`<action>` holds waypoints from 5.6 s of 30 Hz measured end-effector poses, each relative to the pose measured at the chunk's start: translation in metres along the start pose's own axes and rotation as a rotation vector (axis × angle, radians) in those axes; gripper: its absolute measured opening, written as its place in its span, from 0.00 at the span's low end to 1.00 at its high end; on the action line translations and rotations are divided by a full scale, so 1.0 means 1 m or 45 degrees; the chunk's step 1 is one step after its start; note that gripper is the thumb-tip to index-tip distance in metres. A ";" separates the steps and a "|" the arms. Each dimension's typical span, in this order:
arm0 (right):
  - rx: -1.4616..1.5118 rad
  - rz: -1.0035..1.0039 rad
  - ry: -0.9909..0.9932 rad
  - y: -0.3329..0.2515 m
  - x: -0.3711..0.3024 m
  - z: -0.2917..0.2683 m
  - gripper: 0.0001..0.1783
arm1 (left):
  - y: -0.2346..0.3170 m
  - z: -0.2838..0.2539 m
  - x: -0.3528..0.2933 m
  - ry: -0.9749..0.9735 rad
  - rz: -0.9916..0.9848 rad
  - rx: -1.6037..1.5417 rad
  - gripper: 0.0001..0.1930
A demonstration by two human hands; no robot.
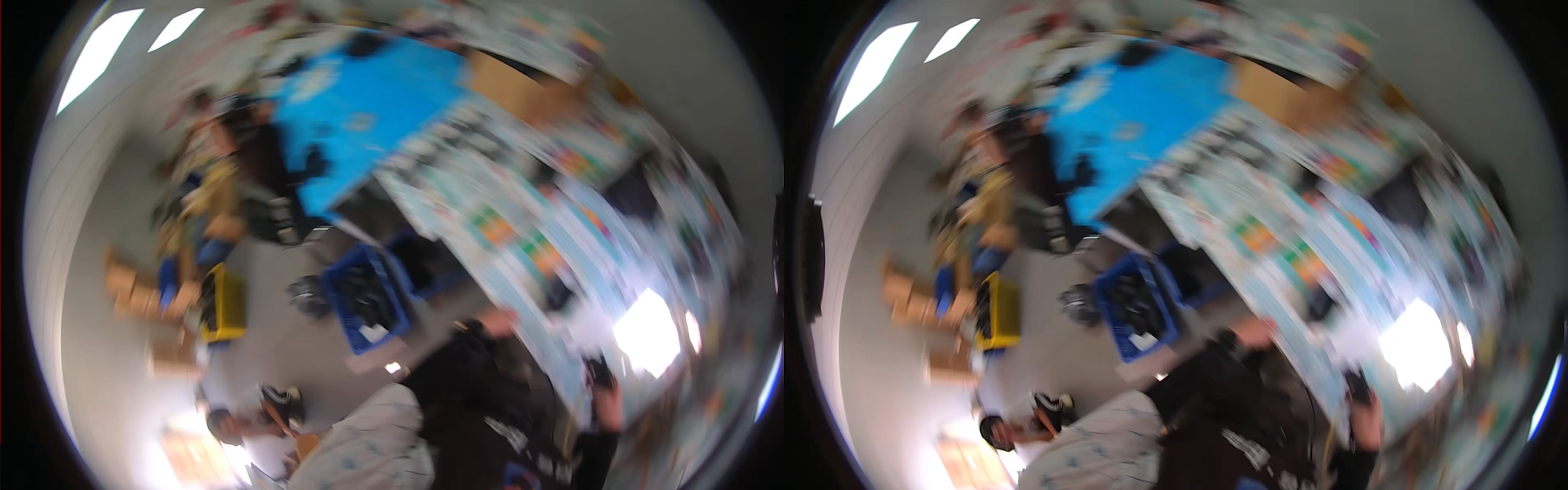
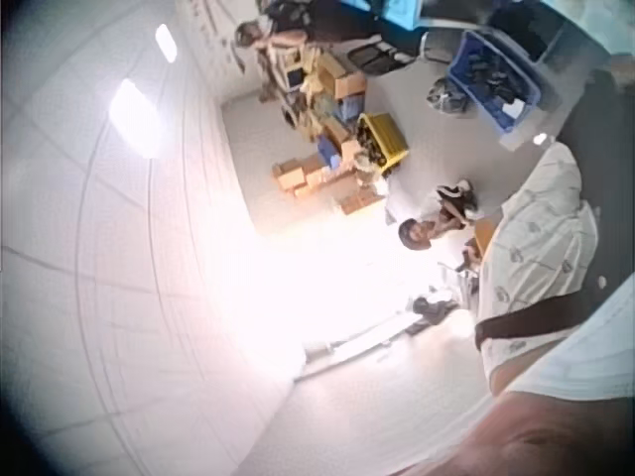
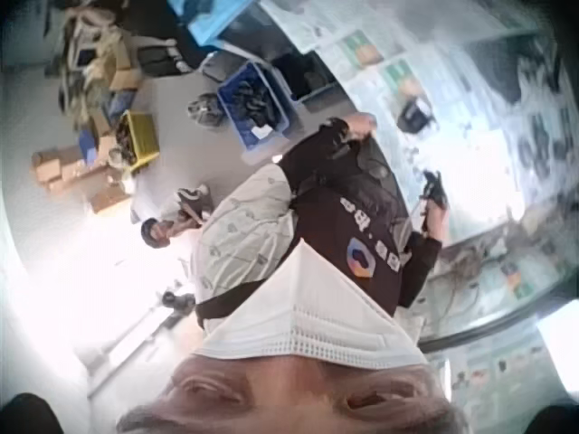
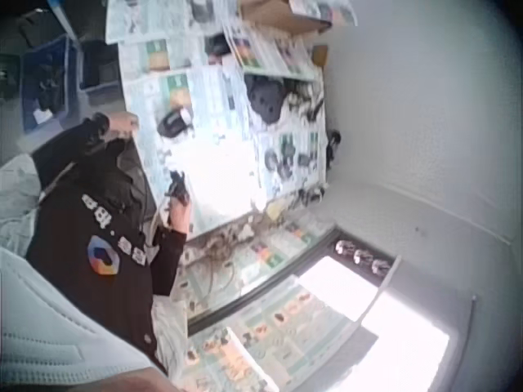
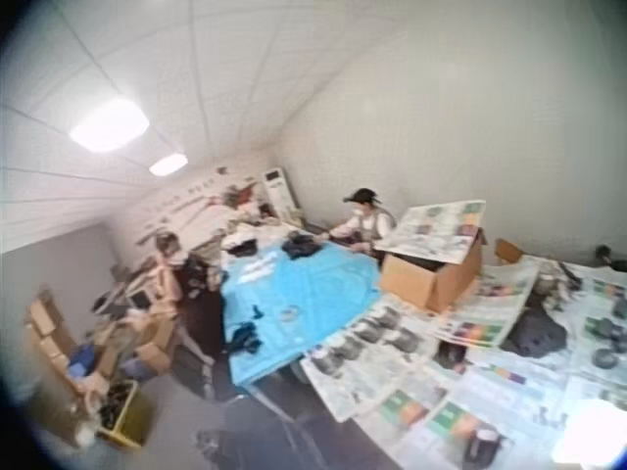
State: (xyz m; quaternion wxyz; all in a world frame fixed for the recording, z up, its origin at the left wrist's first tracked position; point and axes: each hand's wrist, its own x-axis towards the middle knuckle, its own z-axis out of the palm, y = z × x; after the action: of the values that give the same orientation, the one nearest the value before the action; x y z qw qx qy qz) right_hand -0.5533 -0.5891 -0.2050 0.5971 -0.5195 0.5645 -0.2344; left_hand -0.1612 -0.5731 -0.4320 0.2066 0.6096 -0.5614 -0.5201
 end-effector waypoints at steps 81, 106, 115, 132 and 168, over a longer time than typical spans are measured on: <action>-0.048 0.357 -0.152 -0.070 0.143 0.096 0.21 | -0.015 -0.144 -0.181 0.251 -0.428 0.556 0.21; -0.123 0.353 -0.158 -0.079 0.131 0.115 0.21 | 0.038 -0.159 -0.139 0.164 -0.355 0.574 0.22; -0.122 0.300 -0.174 -0.083 0.129 0.111 0.20 | 0.201 -0.226 -0.181 0.127 0.316 -0.532 0.19; -0.181 0.251 -0.222 -0.072 0.120 0.103 0.23 | 0.404 -0.238 -0.262 0.737 0.492 0.275 0.50; -0.672 0.014 0.041 -0.070 0.165 0.128 0.19 | -0.051 -0.129 -0.146 0.080 -0.353 0.273 0.21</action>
State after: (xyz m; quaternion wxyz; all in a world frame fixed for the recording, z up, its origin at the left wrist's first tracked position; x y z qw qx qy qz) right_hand -0.3727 -0.7112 -0.2371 0.4332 -0.6505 0.6182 -0.0841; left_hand -0.0003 -0.4699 -0.3680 0.0842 0.7158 -0.5175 -0.4614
